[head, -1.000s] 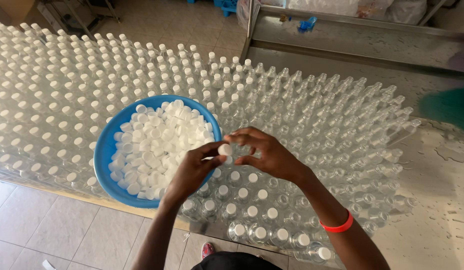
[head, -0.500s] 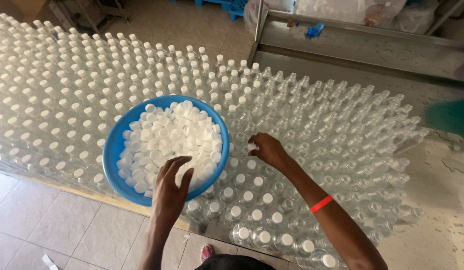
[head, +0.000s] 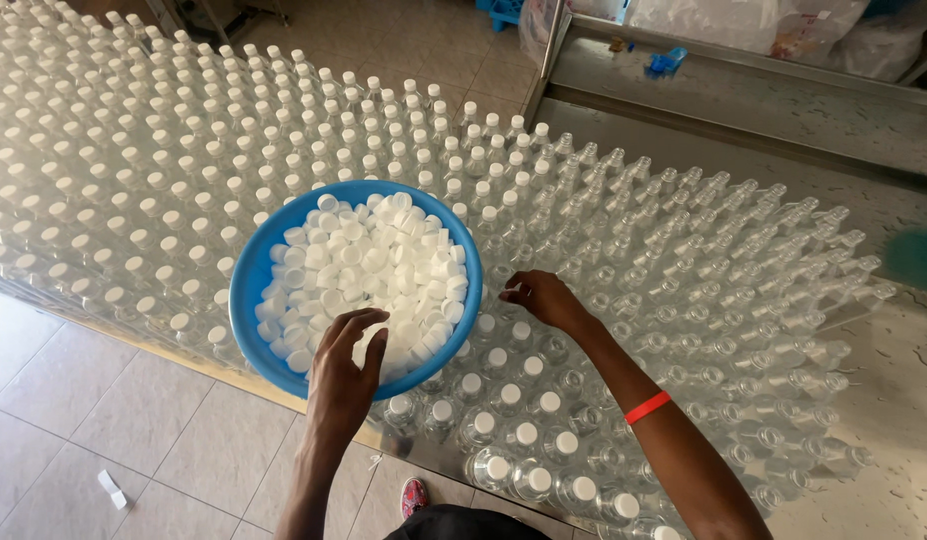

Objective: The person picks white bottle caps from a blue basin and screws them onto clear plastic bottles arranged in rows on a metal table. The person works methodically across the rows, capping each bottle by hand.

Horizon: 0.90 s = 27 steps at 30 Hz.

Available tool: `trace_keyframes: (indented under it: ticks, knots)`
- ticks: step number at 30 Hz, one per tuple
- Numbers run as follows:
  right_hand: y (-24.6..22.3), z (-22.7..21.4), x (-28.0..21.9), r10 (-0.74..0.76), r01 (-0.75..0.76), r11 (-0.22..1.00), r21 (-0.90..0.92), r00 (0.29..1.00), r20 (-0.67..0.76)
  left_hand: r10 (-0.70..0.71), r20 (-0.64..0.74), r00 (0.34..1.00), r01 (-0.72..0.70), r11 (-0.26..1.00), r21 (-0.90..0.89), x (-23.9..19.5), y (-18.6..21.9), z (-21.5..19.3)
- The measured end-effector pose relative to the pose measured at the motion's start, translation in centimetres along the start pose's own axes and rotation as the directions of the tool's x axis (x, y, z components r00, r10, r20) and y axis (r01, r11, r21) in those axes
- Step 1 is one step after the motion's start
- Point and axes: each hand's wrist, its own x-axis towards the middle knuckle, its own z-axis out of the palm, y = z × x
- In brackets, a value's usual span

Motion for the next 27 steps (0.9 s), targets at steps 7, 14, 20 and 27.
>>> trace_keyframes:
  ticks: [7, 14, 20, 27]
  knots:
    - [2.4, -0.5, 2.0, 0.052, -0.066, 0.994, 0.087, 0.986, 0.161, -0.042, 0.156, 0.987, 0.039, 0.999, 0.022, 1.3, 1.0, -0.6]
    - [4.4, 0.7, 4.7, 0.117, -0.226, 0.878, 0.422, 0.956, 0.27, 0.117, 0.333, 0.936, -0.171, 0.976, 0.137, 7.4, 1.2, 2.5]
    - [6.1, 1.5, 5.8, 0.104, -0.205, 0.862, 0.463, 0.967, 0.234, 0.289, 0.53, 0.797, -0.495, 0.815, 0.3, 12.2, 0.5, 6.6]
    - [2.2, 0.0, 0.7, 0.082, -0.115, 0.951, 0.289, 0.989, 0.123, 0.324, 0.458, 0.828, -0.469, 0.848, 0.248, 13.1, 0.7, 6.8]
